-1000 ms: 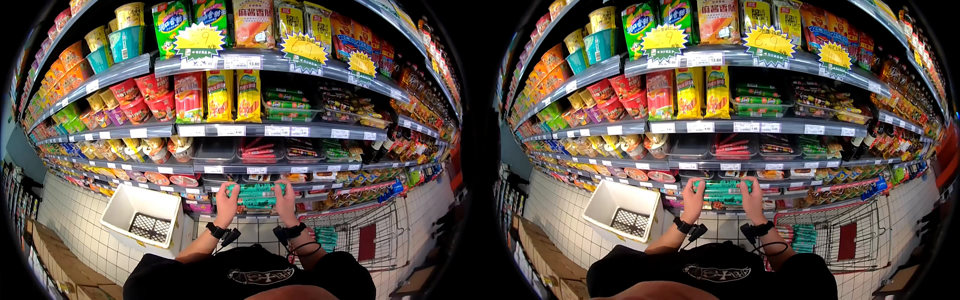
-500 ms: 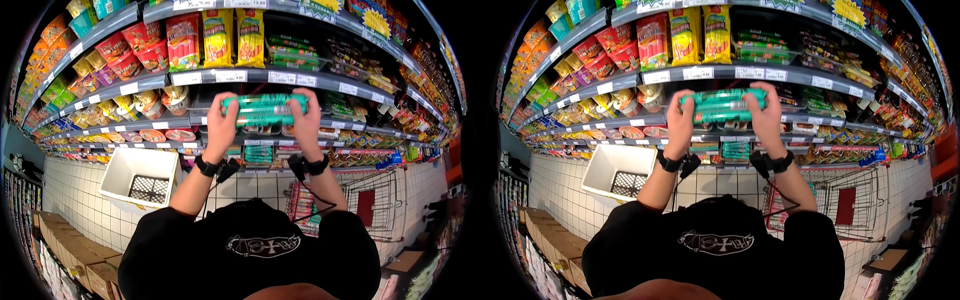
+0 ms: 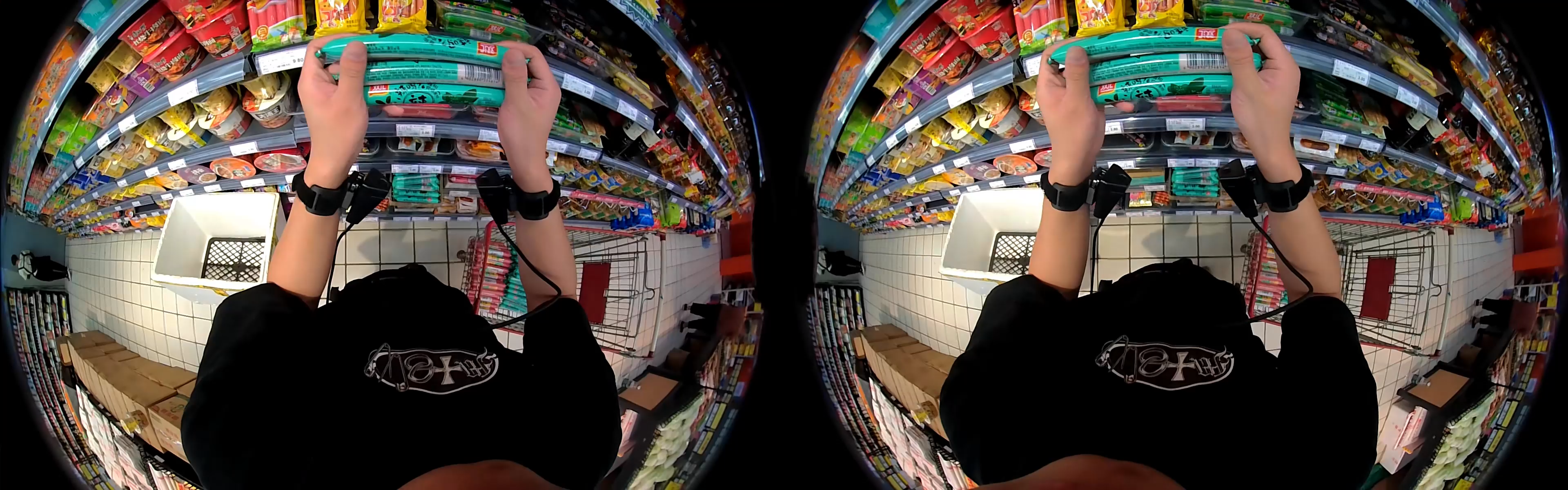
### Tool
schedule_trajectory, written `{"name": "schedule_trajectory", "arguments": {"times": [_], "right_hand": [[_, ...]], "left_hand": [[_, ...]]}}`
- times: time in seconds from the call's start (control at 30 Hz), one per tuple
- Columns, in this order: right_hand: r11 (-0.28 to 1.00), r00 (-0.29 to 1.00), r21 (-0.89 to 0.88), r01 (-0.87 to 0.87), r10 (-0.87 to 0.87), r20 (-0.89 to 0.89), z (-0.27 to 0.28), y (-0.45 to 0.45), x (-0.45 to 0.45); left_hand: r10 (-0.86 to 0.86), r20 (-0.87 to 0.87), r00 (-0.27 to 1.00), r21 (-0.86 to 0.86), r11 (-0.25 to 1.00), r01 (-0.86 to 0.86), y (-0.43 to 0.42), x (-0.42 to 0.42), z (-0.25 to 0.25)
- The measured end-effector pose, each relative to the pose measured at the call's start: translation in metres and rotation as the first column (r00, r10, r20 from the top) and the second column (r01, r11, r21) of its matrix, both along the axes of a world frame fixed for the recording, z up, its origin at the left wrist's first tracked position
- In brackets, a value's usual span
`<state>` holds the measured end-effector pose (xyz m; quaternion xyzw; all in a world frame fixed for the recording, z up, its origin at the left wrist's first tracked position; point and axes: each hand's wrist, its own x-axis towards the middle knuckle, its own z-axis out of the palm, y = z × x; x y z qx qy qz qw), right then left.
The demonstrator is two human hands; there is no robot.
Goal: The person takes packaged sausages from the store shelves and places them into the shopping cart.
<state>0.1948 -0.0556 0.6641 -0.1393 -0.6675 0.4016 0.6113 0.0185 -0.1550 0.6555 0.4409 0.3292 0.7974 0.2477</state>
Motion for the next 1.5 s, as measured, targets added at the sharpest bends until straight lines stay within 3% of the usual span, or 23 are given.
{"name": "schedule_trajectory", "arguments": {"times": [0.17, 0.23, 0.43, 0.53, 0.57, 0.7, 0.9, 0.97, 1.17, 1.2, 1.23, 1.27, 1.3, 1.33, 1.37, 1.43, 1.5], "right_hand": [[0.997, 0.998, 0.046, 0.055, -0.057, 0.034, -0.002, -0.006, 0.002], [0.958, 0.994, 0.267, 0.105, -0.099, -0.035, -0.003, -0.008, 0.000], [0.982, 0.979, 0.062, 0.181, -0.186, 0.084, -0.009, -0.005, 0.023], [0.997, 0.998, -0.074, 0.010, -0.015, -0.063, -0.014, 0.002, 0.036], [0.997, 0.998, -0.071, 0.018, -0.023, -0.065, -0.017, 0.005, 0.042], [0.992, 0.992, -0.102, 0.070, -0.080, -0.097, -0.025, 0.015, 0.058], [0.989, 0.991, -0.118, 0.094, -0.082, 0.105, -0.033, 0.015, 0.092], [0.986, 0.997, -0.159, 0.046, -0.035, 0.073, -0.034, 0.016, 0.094], [0.990, 0.997, -0.142, 0.009, 0.001, 0.072, -0.039, 0.016, 0.087], [0.962, 0.991, -0.236, -0.134, 0.125, -0.054, -0.037, 0.009, 0.083], [0.999, 0.999, 0.016, 0.049, -0.049, 0.013, -0.048, 0.020, 0.075], [0.994, 0.994, -0.062, 0.088, -0.084, 0.065, -0.055, 0.027, 0.079], [0.964, 0.998, -0.260, -0.046, 0.033, -0.055, -0.051, 0.014, 0.073], [0.946, 0.998, -0.321, -0.054, 0.056, -0.004, -0.042, 0.001, 0.069], [0.945, 0.994, -0.310, -0.105, 0.089, -0.063, -0.049, 0.007, 0.069], [0.933, 0.991, -0.344, -0.109, 0.074, -0.112, -0.056, 0.000, 0.054], [0.920, 0.986, -0.366, -0.141, 0.096, -0.137, -0.057, -0.007, 0.044]], "left_hand": [[-0.003, 0.008, 1.000, 0.003, 1.000, 0.003, -0.001, 0.003, -0.003], [-0.024, -0.019, 1.000, -0.013, 1.000, 0.024, -0.001, 0.004, -0.002], [-0.053, 0.015, 0.998, 0.016, 0.998, 0.053, 0.002, 0.021, -0.003], [-0.128, -0.038, 0.991, -0.005, 0.992, 0.128, 0.002, 0.033, -0.004], [-0.140, -0.100, 0.985, -0.030, 0.990, 0.138, 0.006, 0.037, -0.003], [-0.126, -0.032, 0.992, 0.002, 0.992, 0.126, 0.015, 0.052, -0.009], [-0.107, 0.031, 0.994, -0.005, 0.994, 0.107, 0.011, 0.085, -0.009], [-0.097, 0.019, 0.995, -0.024, 0.995, 0.098, 0.012, 0.087, -0.016], [0.072, -0.014, 0.997, -0.079, 0.994, -0.073, 0.006, 0.090, -0.021], [0.084, 0.013, 0.996, -0.094, 0.992, -0.082, 0.005, 0.088, -0.023], [0.155, -0.058, 0.986, -0.095, 0.983, -0.160, -0.001, 0.086, -0.021], [0.272, -0.155, 0.950, -0.152, 0.943, -0.295, -0.009, 0.087, -0.015], [0.215, -0.051, 0.975, -0.164, 0.962, -0.220, -0.014, 0.088, -0.018], [0.285, -0.193, 0.939, -0.146, 0.938, -0.315, -0.013, 0.084, -0.021], [0.386, -0.324, 0.864, -0.061, 0.903, -0.426, -0.005, 0.077, -0.035], [0.190, -0.061, 0.980, -0.252, 0.947, -0.199, -0.022, 0.077, -0.026], [0.112, 0.081, 0.990, -0.294, 0.952, -0.084, -0.029, 0.070, -0.030]]}}
